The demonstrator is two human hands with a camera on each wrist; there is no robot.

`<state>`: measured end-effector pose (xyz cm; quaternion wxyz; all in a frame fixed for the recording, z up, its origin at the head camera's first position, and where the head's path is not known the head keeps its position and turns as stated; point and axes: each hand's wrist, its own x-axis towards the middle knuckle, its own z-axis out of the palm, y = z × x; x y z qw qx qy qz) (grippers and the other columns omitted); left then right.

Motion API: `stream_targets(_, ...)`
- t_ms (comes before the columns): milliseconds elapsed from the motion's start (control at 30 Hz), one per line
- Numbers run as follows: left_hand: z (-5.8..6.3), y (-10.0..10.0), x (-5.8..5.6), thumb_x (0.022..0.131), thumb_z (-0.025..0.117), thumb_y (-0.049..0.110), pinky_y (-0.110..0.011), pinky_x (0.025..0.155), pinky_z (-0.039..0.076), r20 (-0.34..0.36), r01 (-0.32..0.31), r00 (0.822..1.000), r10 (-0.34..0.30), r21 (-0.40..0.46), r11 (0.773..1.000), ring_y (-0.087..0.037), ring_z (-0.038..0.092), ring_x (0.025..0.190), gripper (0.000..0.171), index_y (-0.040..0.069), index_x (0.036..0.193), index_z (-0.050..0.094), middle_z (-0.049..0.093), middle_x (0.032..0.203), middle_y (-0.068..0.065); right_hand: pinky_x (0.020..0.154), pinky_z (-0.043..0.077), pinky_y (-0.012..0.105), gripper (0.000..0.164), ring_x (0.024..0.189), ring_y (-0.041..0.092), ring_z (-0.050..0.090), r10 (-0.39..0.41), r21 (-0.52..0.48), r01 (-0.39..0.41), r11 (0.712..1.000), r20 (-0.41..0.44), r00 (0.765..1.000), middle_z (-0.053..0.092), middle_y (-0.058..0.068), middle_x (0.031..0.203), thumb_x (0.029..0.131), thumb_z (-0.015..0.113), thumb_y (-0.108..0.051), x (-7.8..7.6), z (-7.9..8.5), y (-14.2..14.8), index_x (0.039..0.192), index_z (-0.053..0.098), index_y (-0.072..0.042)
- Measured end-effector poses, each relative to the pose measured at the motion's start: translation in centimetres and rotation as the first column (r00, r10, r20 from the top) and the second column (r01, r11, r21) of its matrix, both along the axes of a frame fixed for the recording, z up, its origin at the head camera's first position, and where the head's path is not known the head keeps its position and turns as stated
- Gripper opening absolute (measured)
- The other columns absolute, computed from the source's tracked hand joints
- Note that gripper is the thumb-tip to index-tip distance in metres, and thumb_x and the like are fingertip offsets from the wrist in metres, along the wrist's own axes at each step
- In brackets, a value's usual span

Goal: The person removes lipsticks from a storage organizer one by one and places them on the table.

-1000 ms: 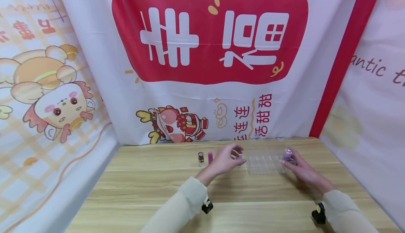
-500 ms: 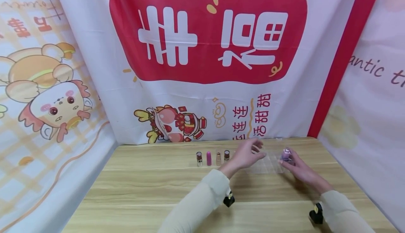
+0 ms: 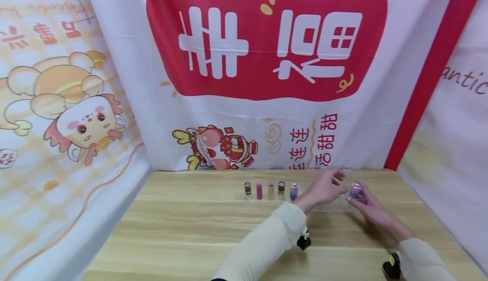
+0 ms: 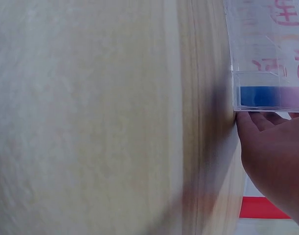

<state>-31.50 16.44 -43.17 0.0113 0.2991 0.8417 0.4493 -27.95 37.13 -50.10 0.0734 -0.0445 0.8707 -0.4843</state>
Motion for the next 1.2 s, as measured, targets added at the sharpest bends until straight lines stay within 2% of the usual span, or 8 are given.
stream_targets(200, -0.5, 2.0, 0.0, 0.090, 0.079, 0.018, -0.013, 0.075, 0.052, 0.024, -0.011, 1.000, 0.011, -0.002, 1.000, -0.007, 0.066, 0.096, 0.036, 0.011, 0.123, 0.067, 0.069, 0.114, 0.002, 0.107, 0.031, 0.075, 0.085, 0.139, 0.057, 0.030, -0.004, 0.000, 0.004, 1.000, -0.052, 0.999, 0.026, 0.034, 0.156, 0.105, 0.054, -0.045, 0.7, -0.2, 0.6, 0.162, 0.004, -0.005)
stream_targets(533, -1.3, 3.8, -1.3, 0.089, 0.081, 0.021, -0.014, 0.073, 0.053, 0.021, -0.018, 1.000, 0.019, -0.036, 0.999, -0.008, 0.068, 0.092, 0.041, 0.008, 0.125, 0.066, 0.071, 0.118, -0.003, 0.111, 0.027, 0.075, 0.086, 0.144, 0.057, 0.024, 0.018, -0.036, -0.022, 0.999, -0.095, 0.995, 0.020, 0.033, 0.160, 0.105, 0.055, -0.044, 0.4, 0.1, 0.3, 0.163, 0.003, -0.008)
stream_targets(700, -2.0, 4.1, -2.0, 0.089, 0.082, 0.019, -0.016, 0.076, 0.055, 0.062, -0.017, 0.998, 0.020, -0.049, 0.999, -0.010, 0.068, 0.096, 0.043, 0.006, 0.126, 0.065, 0.070, 0.119, -0.006, 0.112, 0.028, 0.072, 0.081, 0.143, 0.053, 0.028, 0.023, -0.053, -0.029, 0.998, -0.118, 0.993, 0.026, 0.031, 0.158, 0.105, 0.056, -0.040, 0.3, -0.1, 0.2, 0.162, 0.008, -0.008)
stream_targets(867, -2.5, 4.8, -2.5, 0.088, 0.082, 0.016, -0.017, 0.076, 0.056, 0.092, -0.016, 0.996, 0.021, -0.057, 0.998, -0.010, 0.068, 0.094, 0.043, 0.005, 0.126, 0.065, 0.071, 0.116, -0.006, 0.114, 0.027, 0.070, 0.080, 0.144, 0.054, 0.027, 0.021, -0.081, -0.032, 0.996, -0.135, 0.991, 0.025, 0.032, 0.159, 0.106, 0.056, -0.037, 0.4, -0.2, 0.4, 0.162, 0.009, -0.006)
stream_targets(1000, -3.0, 5.7, -2.8, 0.086, 0.083, 0.011, -0.016, 0.072, 0.054, 0.096, -0.016, 0.995, 0.020, -0.042, 0.999, -0.007, 0.065, 0.088, 0.037, 0.004, 0.118, 0.068, 0.071, 0.109, -0.005, 0.115, 0.021, 0.072, 0.082, 0.146, 0.056, 0.019, 0.019, -0.100, -0.031, 0.994, -0.121, 0.993, 0.017, 0.034, 0.161, 0.106, 0.057, -0.036, 0.5, -0.2, 0.7, 0.163, 0.005, -0.007)
stream_targets(1200, -3.8, 6.5, -3.5, 0.085, 0.083, 0.009, -0.012, 0.066, 0.050, 0.019, -0.035, 0.999, 0.037, -0.071, 0.997, -0.002, 0.058, 0.074, 0.018, 0.007, 0.100, 0.073, 0.069, 0.090, 0.001, 0.116, 0.021, 0.072, 0.083, 0.147, 0.056, 0.018, 0.008, -0.087, -0.017, 0.996, -0.098, 0.995, 0.014, 0.032, 0.163, 0.105, 0.056, -0.041, 0.5, -0.2, 0.9, 0.164, 0.006, -0.011)
